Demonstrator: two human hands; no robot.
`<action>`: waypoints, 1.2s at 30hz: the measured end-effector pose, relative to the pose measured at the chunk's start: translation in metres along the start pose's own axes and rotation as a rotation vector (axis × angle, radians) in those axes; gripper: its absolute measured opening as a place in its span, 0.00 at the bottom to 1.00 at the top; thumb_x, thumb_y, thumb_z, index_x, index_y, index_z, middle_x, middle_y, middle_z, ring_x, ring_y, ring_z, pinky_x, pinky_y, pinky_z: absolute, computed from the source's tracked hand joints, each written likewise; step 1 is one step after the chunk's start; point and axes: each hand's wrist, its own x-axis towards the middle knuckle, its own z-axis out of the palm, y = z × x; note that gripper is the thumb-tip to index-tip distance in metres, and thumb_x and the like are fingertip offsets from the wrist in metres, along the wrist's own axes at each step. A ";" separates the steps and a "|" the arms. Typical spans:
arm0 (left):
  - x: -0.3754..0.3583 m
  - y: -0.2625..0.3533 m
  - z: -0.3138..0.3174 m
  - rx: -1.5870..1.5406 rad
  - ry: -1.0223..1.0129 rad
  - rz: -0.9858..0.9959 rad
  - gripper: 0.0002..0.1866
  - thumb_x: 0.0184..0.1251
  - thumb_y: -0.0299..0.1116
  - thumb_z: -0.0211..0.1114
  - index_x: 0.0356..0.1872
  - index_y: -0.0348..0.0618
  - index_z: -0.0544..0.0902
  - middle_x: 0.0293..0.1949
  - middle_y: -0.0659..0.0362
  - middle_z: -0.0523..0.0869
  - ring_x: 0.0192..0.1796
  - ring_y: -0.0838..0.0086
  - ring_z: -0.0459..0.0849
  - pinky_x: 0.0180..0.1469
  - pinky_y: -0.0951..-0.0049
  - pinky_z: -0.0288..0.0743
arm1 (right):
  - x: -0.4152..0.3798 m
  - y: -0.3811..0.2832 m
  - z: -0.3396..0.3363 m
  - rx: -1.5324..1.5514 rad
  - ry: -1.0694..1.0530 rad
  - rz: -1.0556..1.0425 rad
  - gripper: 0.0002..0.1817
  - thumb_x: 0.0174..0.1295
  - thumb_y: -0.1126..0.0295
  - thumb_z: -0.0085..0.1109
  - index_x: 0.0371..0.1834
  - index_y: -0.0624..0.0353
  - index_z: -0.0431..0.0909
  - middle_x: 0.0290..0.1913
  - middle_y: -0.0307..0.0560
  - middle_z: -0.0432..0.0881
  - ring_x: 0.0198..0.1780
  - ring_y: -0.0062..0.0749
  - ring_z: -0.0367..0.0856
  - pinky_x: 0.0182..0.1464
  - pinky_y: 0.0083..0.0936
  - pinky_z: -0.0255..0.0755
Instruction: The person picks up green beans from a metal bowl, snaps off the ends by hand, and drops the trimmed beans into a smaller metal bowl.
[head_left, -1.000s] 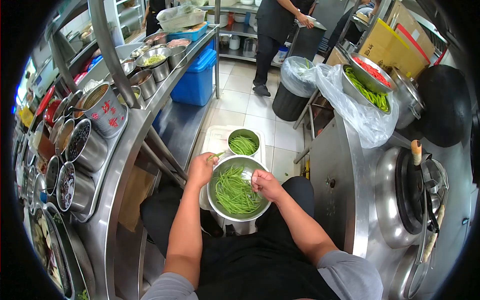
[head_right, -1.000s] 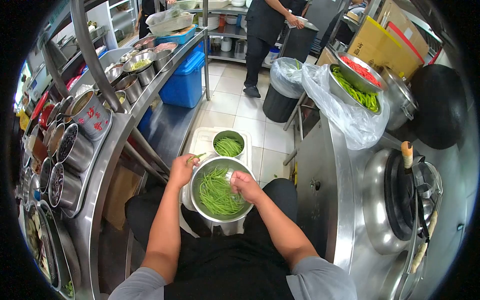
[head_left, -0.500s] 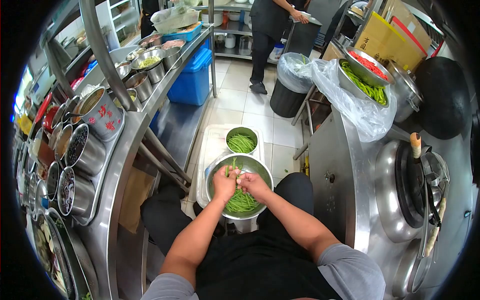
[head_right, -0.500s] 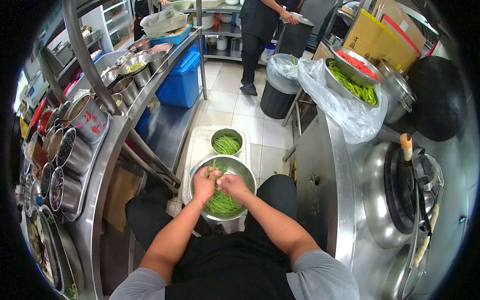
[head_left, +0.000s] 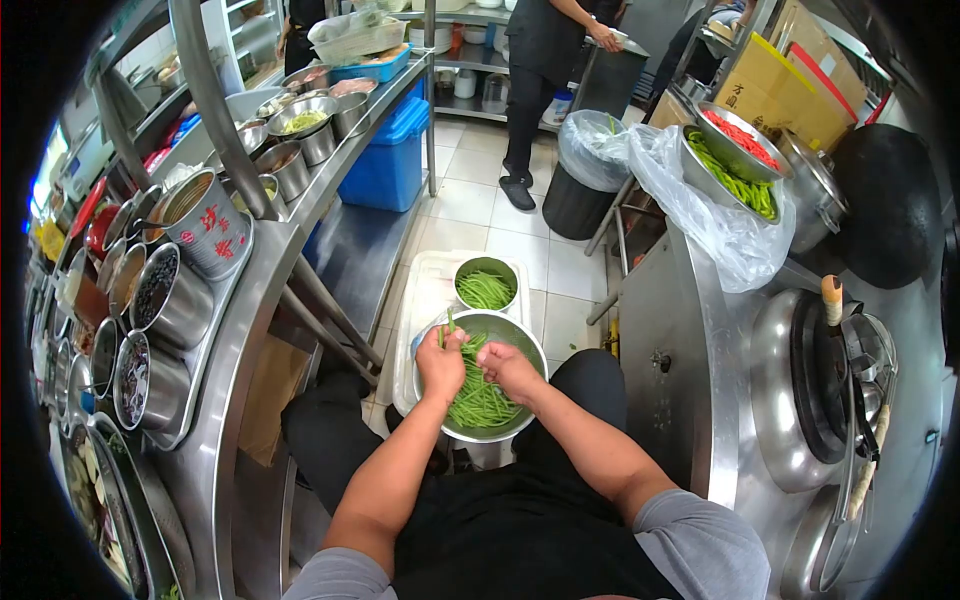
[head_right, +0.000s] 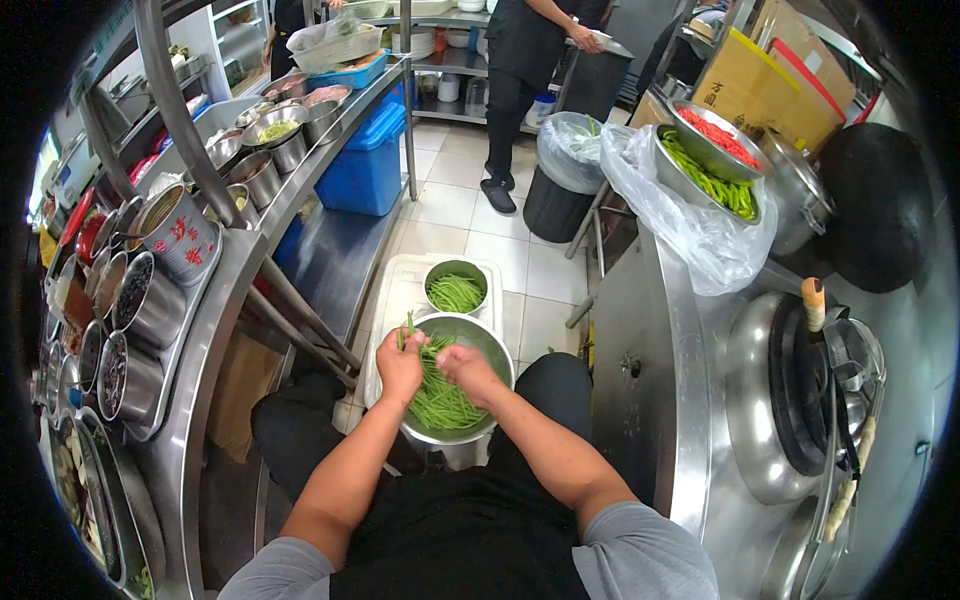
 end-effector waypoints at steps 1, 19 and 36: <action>-0.001 0.002 0.000 -0.001 -0.002 0.001 0.06 0.71 0.28 0.68 0.41 0.35 0.86 0.34 0.53 0.92 0.39 0.67 0.90 0.46 0.66 0.80 | 0.001 0.000 -0.001 -0.334 -0.050 -0.069 0.07 0.75 0.67 0.60 0.38 0.56 0.80 0.31 0.36 0.80 0.30 0.23 0.74 0.37 0.24 0.70; -0.002 0.014 -0.011 0.184 -0.115 0.061 0.07 0.70 0.29 0.70 0.41 0.35 0.87 0.35 0.53 0.93 0.37 0.66 0.90 0.47 0.66 0.80 | -0.001 0.004 -0.008 0.029 -0.126 -0.032 0.06 0.78 0.69 0.59 0.41 0.56 0.79 0.37 0.38 0.82 0.34 0.19 0.75 0.42 0.21 0.72; 0.005 -0.012 -0.015 -0.430 -0.186 -0.595 0.07 0.79 0.32 0.64 0.51 0.45 0.80 0.44 0.57 0.91 0.23 0.80 0.71 0.24 0.76 0.64 | -0.010 -0.013 -0.008 0.279 -0.266 -0.221 0.04 0.71 0.73 0.63 0.42 0.56 0.76 0.36 0.37 0.79 0.35 0.21 0.72 0.40 0.24 0.69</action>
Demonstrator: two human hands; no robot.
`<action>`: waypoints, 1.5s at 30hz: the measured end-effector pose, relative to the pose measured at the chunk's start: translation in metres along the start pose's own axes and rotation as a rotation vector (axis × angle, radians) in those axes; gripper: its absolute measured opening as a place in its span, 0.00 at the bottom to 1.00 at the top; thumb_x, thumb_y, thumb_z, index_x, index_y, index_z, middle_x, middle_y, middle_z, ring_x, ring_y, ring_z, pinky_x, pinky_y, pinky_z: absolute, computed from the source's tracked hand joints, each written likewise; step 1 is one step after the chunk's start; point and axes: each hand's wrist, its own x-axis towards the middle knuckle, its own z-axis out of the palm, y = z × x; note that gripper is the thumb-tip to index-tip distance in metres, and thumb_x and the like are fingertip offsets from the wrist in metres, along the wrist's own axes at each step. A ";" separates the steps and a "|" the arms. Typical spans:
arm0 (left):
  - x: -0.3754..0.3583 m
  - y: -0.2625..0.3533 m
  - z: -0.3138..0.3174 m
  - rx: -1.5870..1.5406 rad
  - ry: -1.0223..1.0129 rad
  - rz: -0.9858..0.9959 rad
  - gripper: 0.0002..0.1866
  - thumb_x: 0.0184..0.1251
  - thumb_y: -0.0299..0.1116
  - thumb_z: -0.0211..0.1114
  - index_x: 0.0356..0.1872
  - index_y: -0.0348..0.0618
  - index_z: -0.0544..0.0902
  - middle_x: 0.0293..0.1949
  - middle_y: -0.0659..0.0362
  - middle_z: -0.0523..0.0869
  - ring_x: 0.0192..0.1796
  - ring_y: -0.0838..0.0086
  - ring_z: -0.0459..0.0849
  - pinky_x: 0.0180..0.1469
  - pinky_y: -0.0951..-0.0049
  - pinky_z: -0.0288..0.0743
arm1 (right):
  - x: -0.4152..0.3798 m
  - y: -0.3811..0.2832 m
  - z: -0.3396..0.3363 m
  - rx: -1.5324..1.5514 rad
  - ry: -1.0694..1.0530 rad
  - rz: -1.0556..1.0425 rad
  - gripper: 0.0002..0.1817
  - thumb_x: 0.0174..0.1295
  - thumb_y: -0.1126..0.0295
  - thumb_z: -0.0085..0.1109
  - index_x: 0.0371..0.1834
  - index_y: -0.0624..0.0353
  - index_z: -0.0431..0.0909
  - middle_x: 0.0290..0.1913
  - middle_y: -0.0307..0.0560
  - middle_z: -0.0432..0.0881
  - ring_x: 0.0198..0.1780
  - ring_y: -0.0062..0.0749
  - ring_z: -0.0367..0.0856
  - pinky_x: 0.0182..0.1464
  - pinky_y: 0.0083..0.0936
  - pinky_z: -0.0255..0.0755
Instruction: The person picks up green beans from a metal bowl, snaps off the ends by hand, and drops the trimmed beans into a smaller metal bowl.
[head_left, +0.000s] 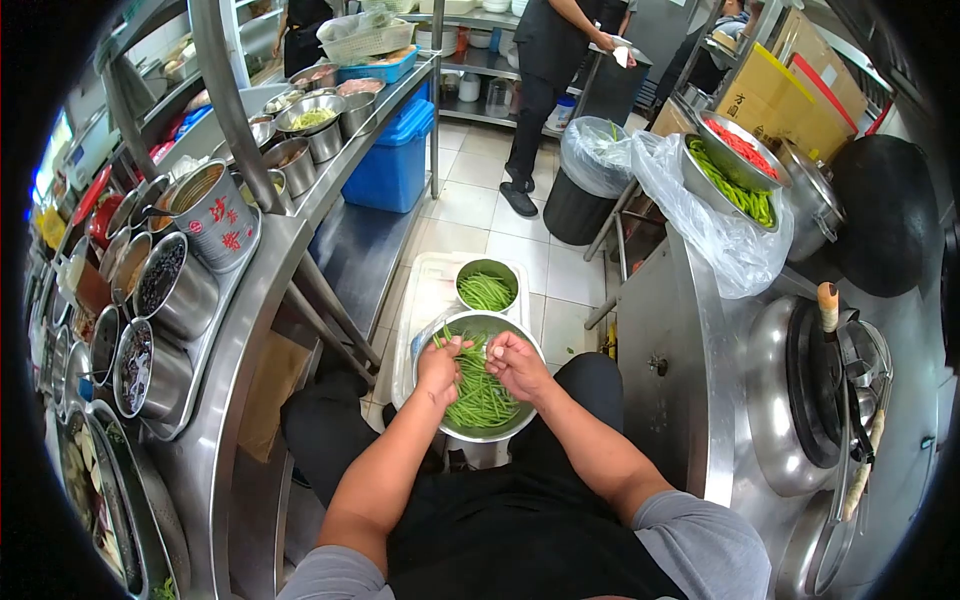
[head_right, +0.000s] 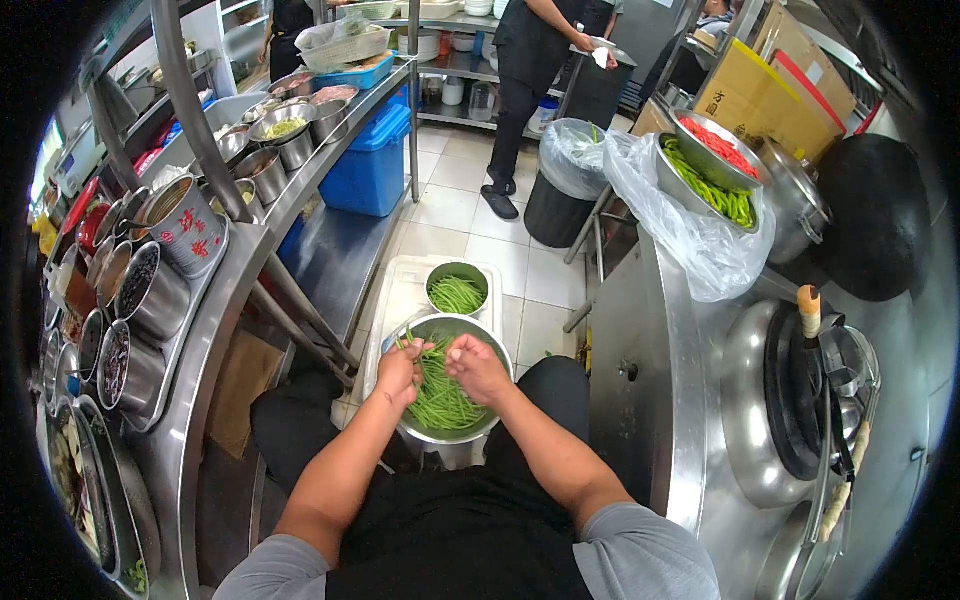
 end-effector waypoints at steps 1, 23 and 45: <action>0.002 -0.002 -0.001 -0.006 0.040 -0.018 0.07 0.79 0.32 0.63 0.53 0.47 0.80 0.43 0.59 0.90 0.24 0.81 0.70 0.24 0.76 0.61 | 0.001 0.000 -0.004 0.032 -0.084 0.017 0.05 0.70 0.73 0.64 0.43 0.57 0.76 0.37 0.37 0.79 0.36 0.21 0.73 0.41 0.24 0.69; 0.007 0.010 -0.013 -0.042 -0.007 -0.041 0.04 0.65 0.24 0.58 0.32 0.47 0.78 0.30 0.63 0.79 0.19 0.80 0.64 0.20 0.74 0.56 | 0.019 0.064 -0.037 -1.784 0.527 0.186 0.11 0.65 0.65 0.61 0.40 0.61 0.85 0.47 0.63 0.88 0.48 0.59 0.88 0.53 0.50 0.81; 0.007 -0.009 -0.005 0.052 -0.082 -0.030 0.10 0.77 0.37 0.68 0.50 0.44 0.84 0.35 0.64 0.81 0.24 0.80 0.71 0.24 0.76 0.63 | 0.000 0.012 -0.012 -0.097 0.236 0.144 0.03 0.75 0.70 0.62 0.41 0.53 0.78 0.37 0.37 0.83 0.32 0.21 0.73 0.37 0.24 0.69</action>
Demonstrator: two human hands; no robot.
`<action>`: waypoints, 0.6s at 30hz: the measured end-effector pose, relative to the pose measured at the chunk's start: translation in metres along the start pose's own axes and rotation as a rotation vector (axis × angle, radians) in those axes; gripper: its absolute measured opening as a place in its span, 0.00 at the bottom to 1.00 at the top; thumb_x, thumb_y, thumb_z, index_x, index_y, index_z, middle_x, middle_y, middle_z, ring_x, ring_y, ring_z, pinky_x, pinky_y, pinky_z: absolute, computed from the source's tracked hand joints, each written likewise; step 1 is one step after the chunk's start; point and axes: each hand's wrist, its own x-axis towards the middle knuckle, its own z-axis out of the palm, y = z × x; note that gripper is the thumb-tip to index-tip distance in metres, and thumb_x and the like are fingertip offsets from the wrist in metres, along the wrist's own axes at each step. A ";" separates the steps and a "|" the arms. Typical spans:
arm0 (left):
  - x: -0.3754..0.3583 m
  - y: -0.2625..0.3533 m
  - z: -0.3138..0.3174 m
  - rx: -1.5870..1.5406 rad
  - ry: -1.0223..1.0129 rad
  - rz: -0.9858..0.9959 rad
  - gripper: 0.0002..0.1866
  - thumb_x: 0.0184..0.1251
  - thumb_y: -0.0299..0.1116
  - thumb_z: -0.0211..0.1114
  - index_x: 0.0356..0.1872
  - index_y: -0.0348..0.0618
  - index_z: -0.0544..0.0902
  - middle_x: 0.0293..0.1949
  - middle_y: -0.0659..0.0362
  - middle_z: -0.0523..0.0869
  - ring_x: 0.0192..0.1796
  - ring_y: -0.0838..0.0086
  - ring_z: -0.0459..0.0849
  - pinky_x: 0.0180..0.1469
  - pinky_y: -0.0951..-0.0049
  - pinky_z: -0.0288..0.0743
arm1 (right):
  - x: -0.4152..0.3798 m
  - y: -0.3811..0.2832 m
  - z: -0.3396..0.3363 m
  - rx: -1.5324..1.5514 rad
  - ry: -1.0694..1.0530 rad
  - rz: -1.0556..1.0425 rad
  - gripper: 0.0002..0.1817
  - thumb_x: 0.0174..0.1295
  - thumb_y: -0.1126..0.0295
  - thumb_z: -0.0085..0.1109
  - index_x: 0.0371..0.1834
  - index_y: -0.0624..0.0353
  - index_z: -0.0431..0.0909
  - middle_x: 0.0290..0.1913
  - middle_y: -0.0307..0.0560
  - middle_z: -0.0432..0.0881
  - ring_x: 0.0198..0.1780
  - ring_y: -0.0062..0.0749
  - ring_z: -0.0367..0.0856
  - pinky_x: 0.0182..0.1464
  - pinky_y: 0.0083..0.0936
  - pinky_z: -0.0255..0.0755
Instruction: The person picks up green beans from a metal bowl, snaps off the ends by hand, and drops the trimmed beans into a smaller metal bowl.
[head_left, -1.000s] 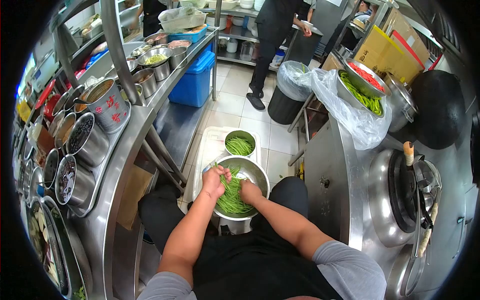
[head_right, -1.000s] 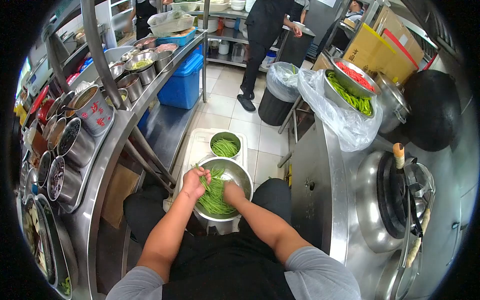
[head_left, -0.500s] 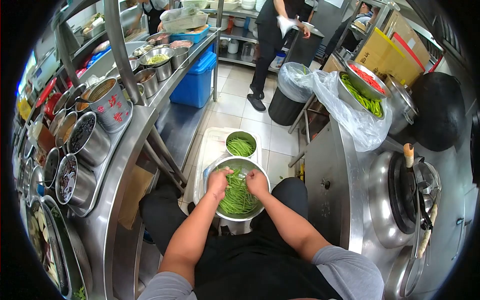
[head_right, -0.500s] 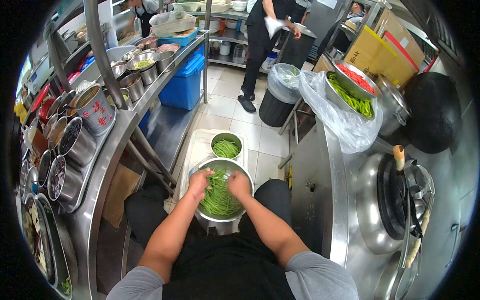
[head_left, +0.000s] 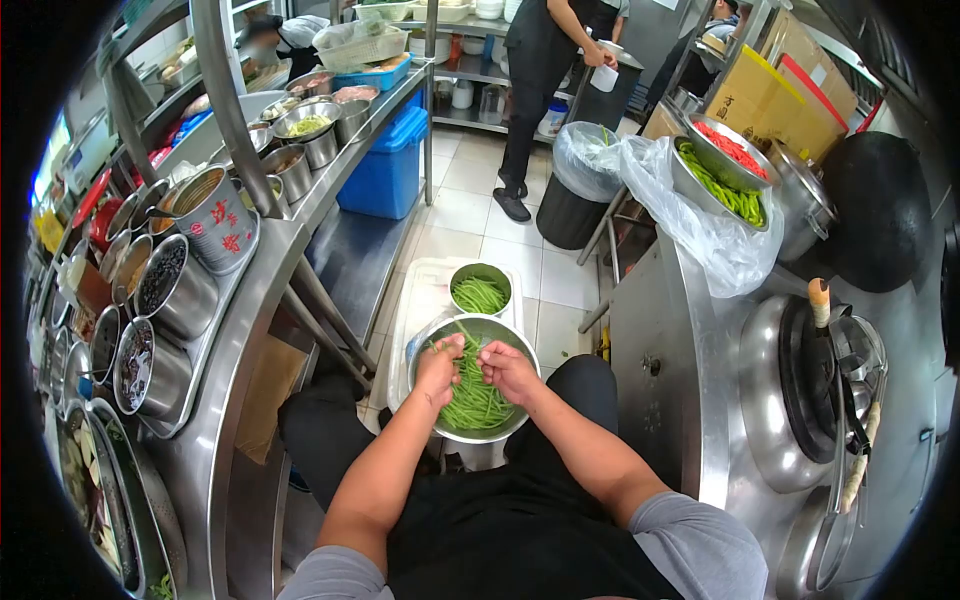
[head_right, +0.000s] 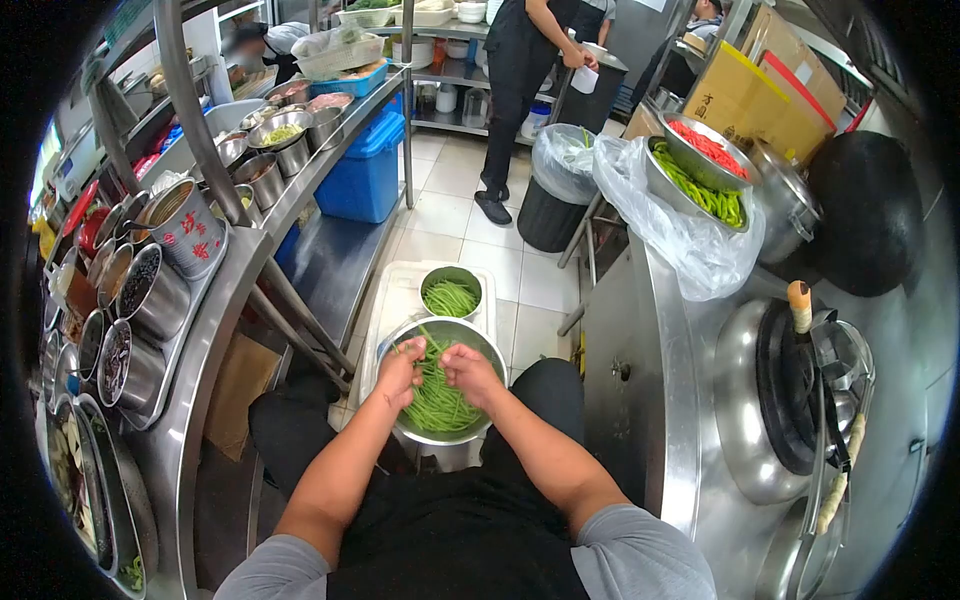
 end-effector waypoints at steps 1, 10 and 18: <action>0.002 0.000 0.000 -0.015 0.003 0.039 0.11 0.77 0.37 0.68 0.51 0.44 0.83 0.35 0.64 0.81 0.24 0.82 0.70 0.23 0.76 0.62 | -0.001 0.000 0.001 -0.010 -0.042 0.032 0.03 0.75 0.70 0.62 0.42 0.53 0.78 0.37 0.38 0.83 0.32 0.21 0.74 0.37 0.25 0.69; 0.000 0.006 -0.001 0.146 0.089 0.052 0.11 0.72 0.33 0.70 0.50 0.41 0.86 0.39 0.61 0.86 0.29 0.76 0.79 0.29 0.70 0.73 | 0.006 -0.002 -0.001 0.131 -0.051 -0.018 0.03 0.75 0.69 0.61 0.42 0.52 0.78 0.38 0.38 0.83 0.32 0.23 0.73 0.39 0.26 0.69; -0.010 -0.001 0.014 0.785 -0.055 0.361 0.16 0.64 0.35 0.77 0.49 0.37 0.89 0.42 0.46 0.92 0.45 0.61 0.90 0.51 0.62 0.80 | 0.005 -0.013 -0.004 0.140 0.020 -0.055 0.03 0.75 0.67 0.60 0.42 0.52 0.78 0.35 0.36 0.81 0.32 0.24 0.73 0.39 0.29 0.69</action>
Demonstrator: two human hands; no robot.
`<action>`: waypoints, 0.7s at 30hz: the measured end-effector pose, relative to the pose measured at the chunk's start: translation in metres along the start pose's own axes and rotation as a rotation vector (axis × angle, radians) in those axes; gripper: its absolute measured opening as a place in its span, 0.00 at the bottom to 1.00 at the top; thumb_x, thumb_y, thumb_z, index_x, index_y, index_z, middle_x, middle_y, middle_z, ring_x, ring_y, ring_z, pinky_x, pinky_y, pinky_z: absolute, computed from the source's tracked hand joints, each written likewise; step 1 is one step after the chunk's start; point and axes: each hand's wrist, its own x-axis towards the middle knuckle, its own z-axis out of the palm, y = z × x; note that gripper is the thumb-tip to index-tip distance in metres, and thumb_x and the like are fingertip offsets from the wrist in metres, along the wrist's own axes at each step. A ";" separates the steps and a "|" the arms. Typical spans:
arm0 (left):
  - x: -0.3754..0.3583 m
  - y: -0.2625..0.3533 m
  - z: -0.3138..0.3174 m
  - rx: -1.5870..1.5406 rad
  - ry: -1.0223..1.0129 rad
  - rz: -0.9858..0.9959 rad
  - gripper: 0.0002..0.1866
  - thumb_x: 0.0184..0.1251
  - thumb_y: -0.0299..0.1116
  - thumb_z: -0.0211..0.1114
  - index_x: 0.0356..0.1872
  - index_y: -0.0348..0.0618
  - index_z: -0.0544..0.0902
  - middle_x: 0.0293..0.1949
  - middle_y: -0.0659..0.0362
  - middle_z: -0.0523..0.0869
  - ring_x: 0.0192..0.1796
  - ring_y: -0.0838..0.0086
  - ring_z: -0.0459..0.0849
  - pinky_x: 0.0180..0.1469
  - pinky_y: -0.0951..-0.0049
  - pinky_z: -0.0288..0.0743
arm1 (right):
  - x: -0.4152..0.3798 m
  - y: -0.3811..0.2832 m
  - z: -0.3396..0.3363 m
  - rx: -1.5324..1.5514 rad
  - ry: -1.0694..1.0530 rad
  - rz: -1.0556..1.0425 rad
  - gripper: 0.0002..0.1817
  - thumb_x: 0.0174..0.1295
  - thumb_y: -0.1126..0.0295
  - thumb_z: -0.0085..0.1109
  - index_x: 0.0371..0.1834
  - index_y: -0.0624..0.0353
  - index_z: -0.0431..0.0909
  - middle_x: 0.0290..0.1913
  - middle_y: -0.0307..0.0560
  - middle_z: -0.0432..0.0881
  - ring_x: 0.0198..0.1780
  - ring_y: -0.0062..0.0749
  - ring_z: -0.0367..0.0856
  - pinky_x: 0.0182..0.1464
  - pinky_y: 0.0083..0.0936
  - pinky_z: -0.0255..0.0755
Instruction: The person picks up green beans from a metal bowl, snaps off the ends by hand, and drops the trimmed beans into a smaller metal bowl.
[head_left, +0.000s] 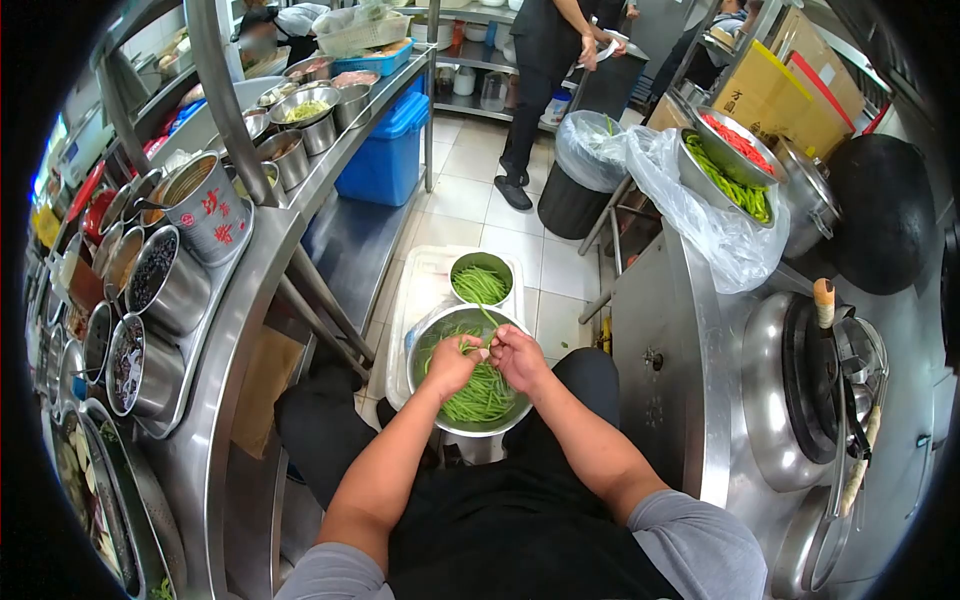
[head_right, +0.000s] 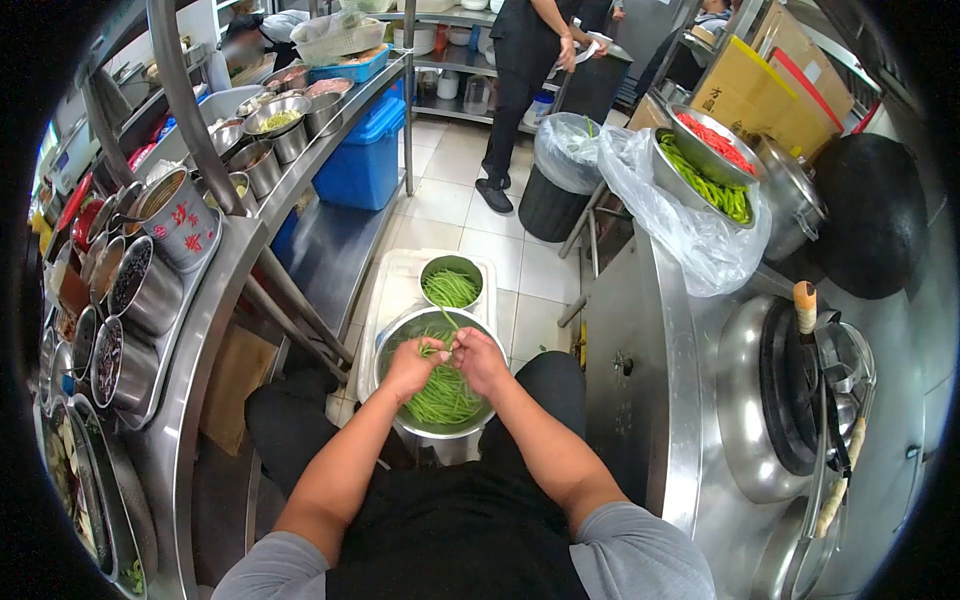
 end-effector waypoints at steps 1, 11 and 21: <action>-0.001 0.001 0.000 0.000 0.001 -0.002 0.16 0.64 0.35 0.77 0.49 0.37 0.89 0.42 0.46 0.92 0.45 0.61 0.90 0.51 0.62 0.80 | 0.000 -0.001 -0.001 0.017 0.003 0.014 0.03 0.74 0.67 0.60 0.42 0.52 0.78 0.34 0.36 0.81 0.32 0.24 0.73 0.39 0.29 0.69; 0.002 -0.004 0.005 -0.007 0.038 0.033 0.13 0.70 0.38 0.72 0.47 0.40 0.90 0.36 0.49 0.92 0.41 0.62 0.91 0.48 0.62 0.80 | 0.002 -0.003 -0.002 0.056 0.047 0.016 0.03 0.73 0.68 0.58 0.41 0.52 0.78 0.35 0.39 0.82 0.31 0.26 0.75 0.38 0.30 0.71; 0.010 0.014 -0.031 0.099 -0.024 0.102 0.14 0.78 0.37 0.60 0.35 0.41 0.88 0.31 0.55 0.90 0.35 0.65 0.87 0.43 0.63 0.78 | 0.010 -0.011 -0.018 0.005 0.084 -0.142 0.02 0.70 0.68 0.59 0.41 0.50 0.76 0.34 0.37 0.80 0.29 0.23 0.72 0.35 0.27 0.67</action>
